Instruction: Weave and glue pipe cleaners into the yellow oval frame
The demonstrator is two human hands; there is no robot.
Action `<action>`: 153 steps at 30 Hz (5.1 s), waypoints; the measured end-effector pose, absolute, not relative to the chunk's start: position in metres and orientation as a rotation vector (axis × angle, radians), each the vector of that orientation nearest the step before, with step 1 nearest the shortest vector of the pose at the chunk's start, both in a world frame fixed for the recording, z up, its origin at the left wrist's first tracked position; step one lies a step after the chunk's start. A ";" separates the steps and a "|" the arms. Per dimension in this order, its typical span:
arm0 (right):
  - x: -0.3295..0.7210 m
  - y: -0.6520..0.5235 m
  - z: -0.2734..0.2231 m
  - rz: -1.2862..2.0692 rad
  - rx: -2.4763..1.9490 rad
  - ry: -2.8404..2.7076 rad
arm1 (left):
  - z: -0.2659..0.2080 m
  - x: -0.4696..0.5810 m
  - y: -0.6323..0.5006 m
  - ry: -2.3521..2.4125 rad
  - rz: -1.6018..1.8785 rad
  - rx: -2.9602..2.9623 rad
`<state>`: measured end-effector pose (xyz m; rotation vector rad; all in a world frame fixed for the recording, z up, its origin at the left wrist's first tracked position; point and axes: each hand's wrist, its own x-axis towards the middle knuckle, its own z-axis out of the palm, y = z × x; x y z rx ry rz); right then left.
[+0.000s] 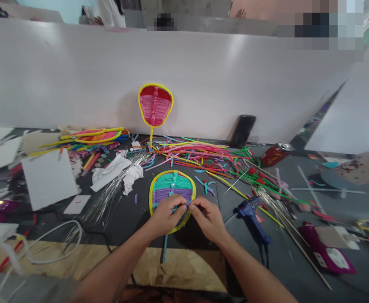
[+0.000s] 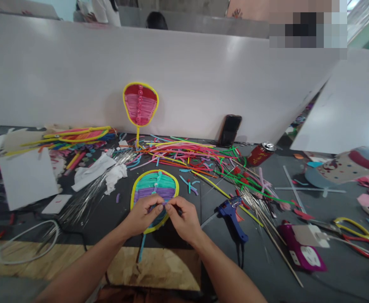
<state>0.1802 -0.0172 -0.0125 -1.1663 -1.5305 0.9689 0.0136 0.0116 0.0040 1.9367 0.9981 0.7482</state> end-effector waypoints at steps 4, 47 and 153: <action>0.181 -0.015 -0.011 1.027 -1.240 -1.506 | 0.002 0.012 0.013 1.002 0.732 1.995; 0.183 -0.014 -0.010 1.163 -1.143 -1.518 | 0.003 0.019 0.010 1.002 0.739 1.512; 0.179 -0.012 -0.009 1.469 -1.135 -1.106 | -0.002 0.028 -0.001 1.297 0.880 1.784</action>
